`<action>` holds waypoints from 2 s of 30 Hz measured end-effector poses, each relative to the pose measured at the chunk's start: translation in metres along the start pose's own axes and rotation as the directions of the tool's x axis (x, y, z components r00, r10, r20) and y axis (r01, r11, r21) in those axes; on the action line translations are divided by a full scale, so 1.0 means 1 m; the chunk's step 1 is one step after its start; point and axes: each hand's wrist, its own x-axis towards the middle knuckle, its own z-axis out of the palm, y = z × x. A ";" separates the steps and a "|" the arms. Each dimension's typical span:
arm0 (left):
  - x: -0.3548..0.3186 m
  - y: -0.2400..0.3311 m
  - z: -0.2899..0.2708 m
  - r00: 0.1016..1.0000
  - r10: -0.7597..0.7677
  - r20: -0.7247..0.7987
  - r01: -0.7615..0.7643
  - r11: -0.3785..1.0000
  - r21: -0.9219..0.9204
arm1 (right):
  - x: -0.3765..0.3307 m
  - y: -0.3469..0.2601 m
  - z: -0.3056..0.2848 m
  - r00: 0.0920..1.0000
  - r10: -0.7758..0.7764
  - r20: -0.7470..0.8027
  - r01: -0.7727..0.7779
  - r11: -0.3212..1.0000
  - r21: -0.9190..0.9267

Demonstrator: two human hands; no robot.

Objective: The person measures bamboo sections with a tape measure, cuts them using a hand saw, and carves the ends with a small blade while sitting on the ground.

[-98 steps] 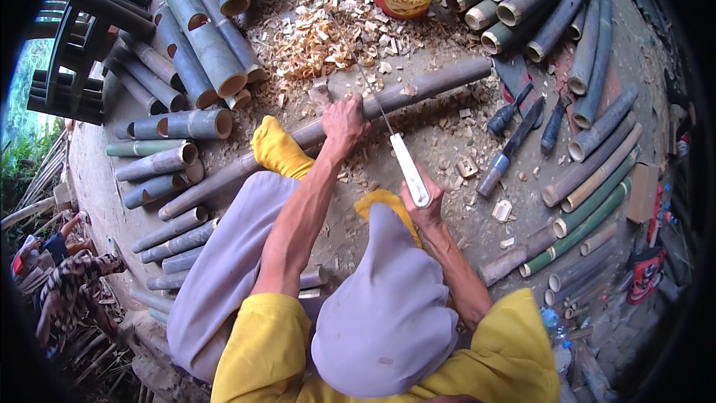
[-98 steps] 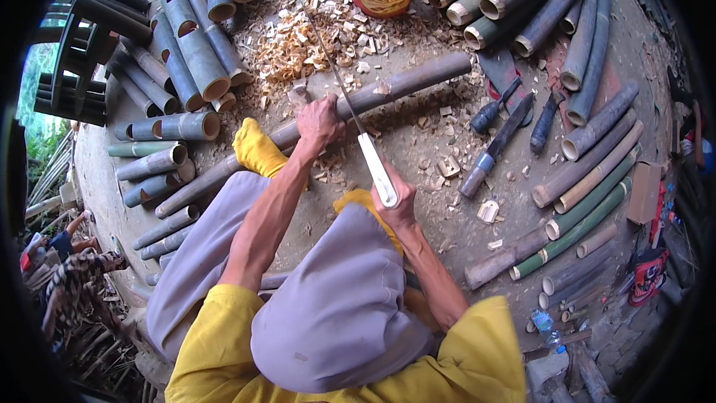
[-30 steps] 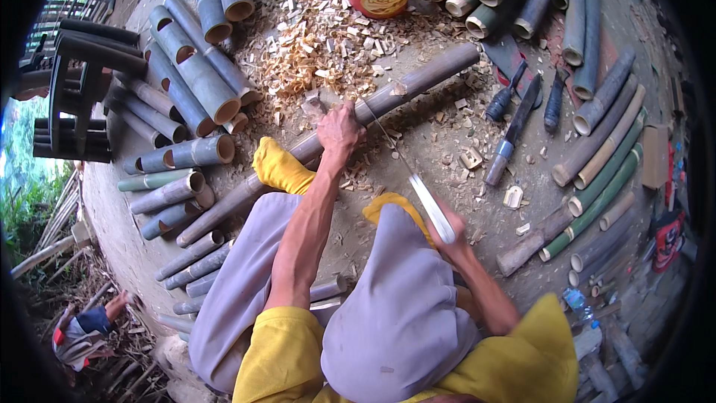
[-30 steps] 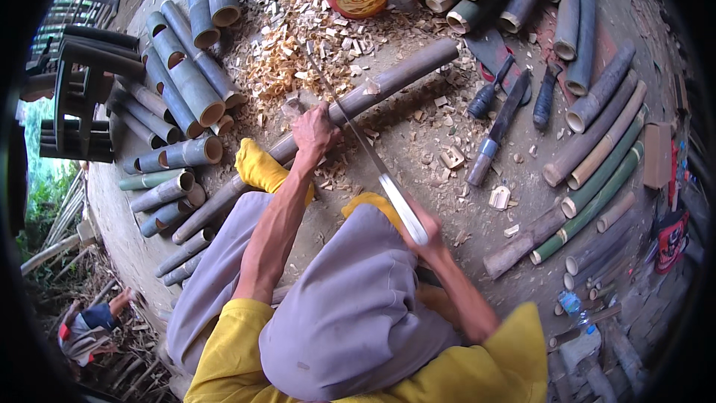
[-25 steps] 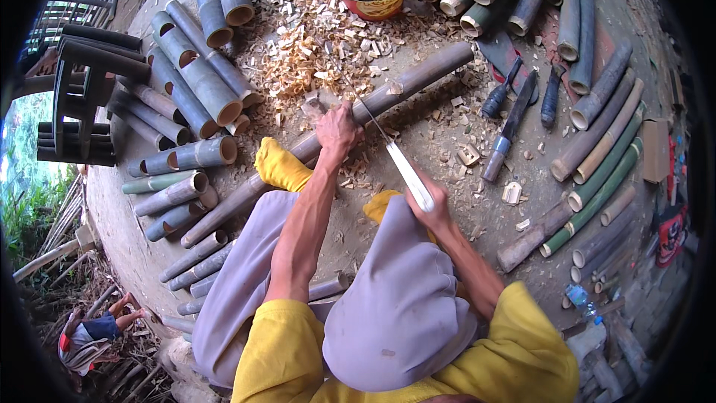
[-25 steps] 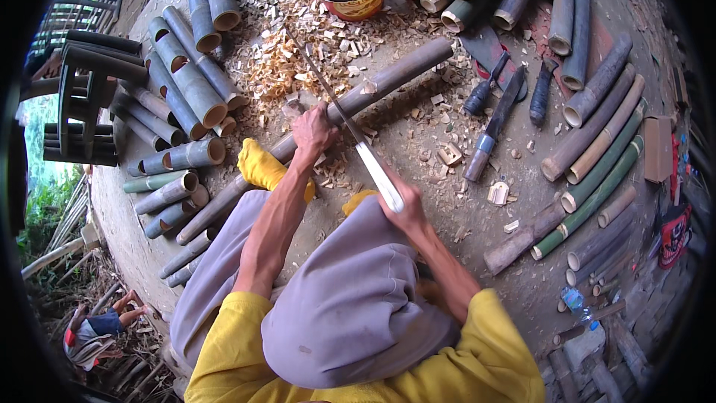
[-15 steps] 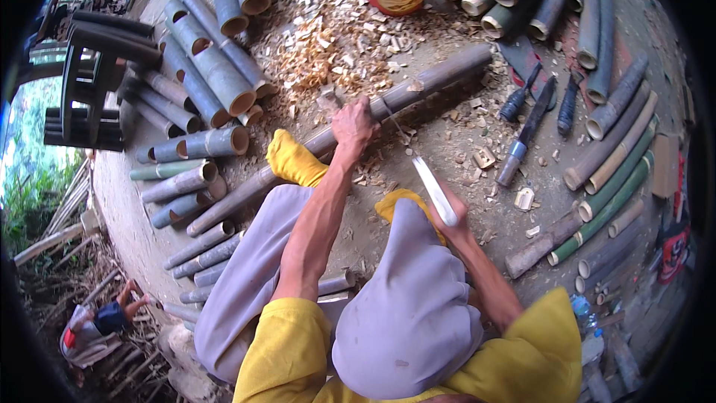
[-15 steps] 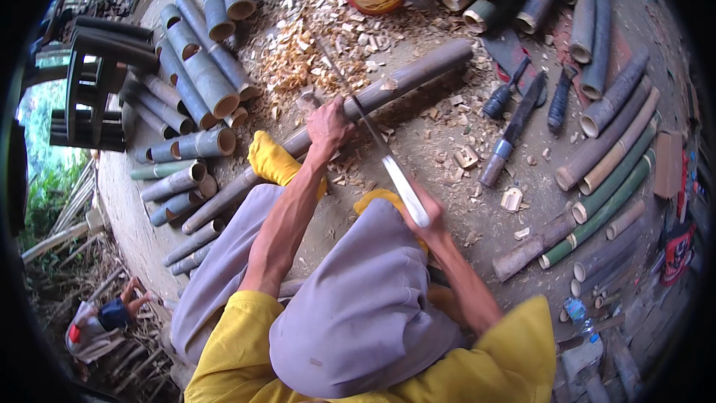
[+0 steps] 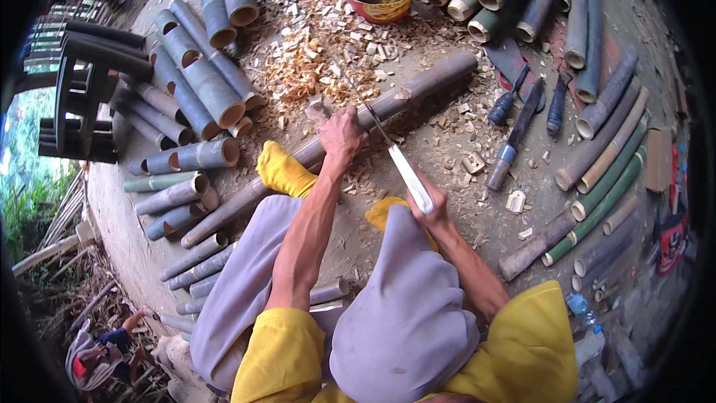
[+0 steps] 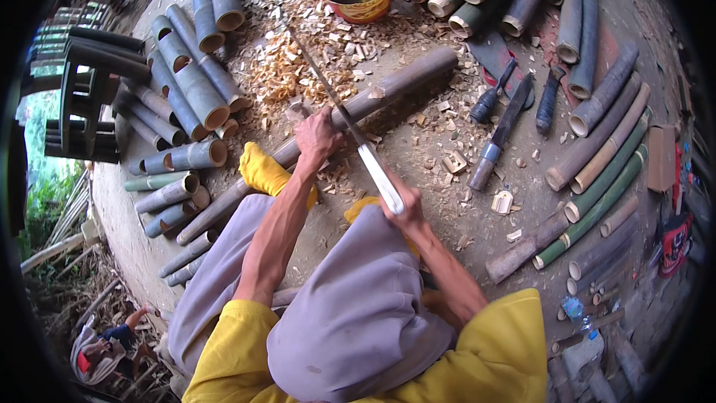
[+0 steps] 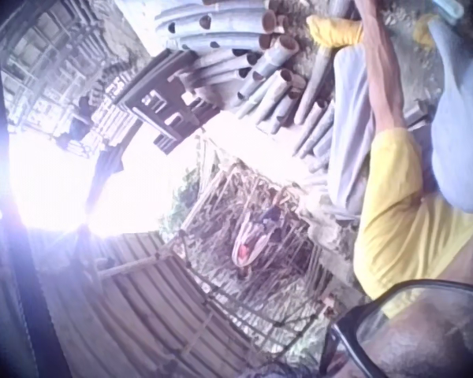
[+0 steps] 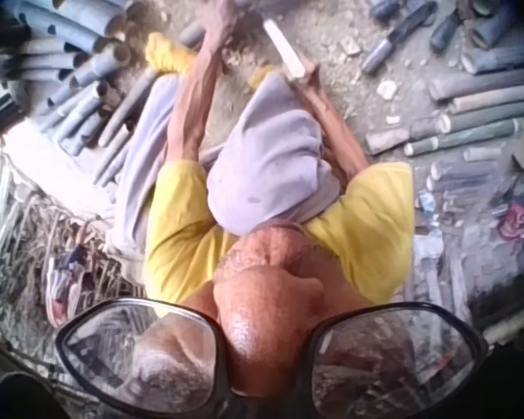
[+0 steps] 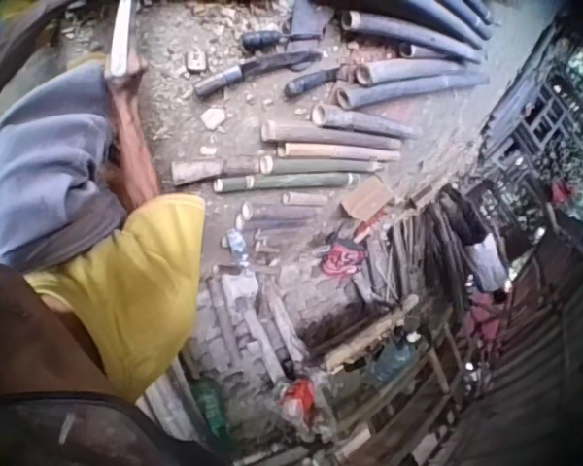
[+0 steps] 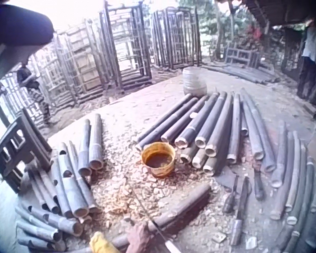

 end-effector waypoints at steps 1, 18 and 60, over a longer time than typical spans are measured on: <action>-0.003 -0.006 0.000 1.000 0.003 0.015 -0.003 1.000 -0.010 | 0.015 -0.002 0.011 0.989 0.120 0.083 -0.121 0.993 0.006; 0.029 0.049 0.003 0.980 0.190 -0.066 -0.189 0.982 0.017 | -0.024 -0.016 -0.019 0.986 0.078 0.151 -0.090 0.993 0.075; -0.158 -0.283 -0.010 0.993 -0.085 -0.078 0.084 0.996 -0.023 | 0.189 0.089 -0.158 0.956 -0.210 -0.203 -0.020 0.646 -0.763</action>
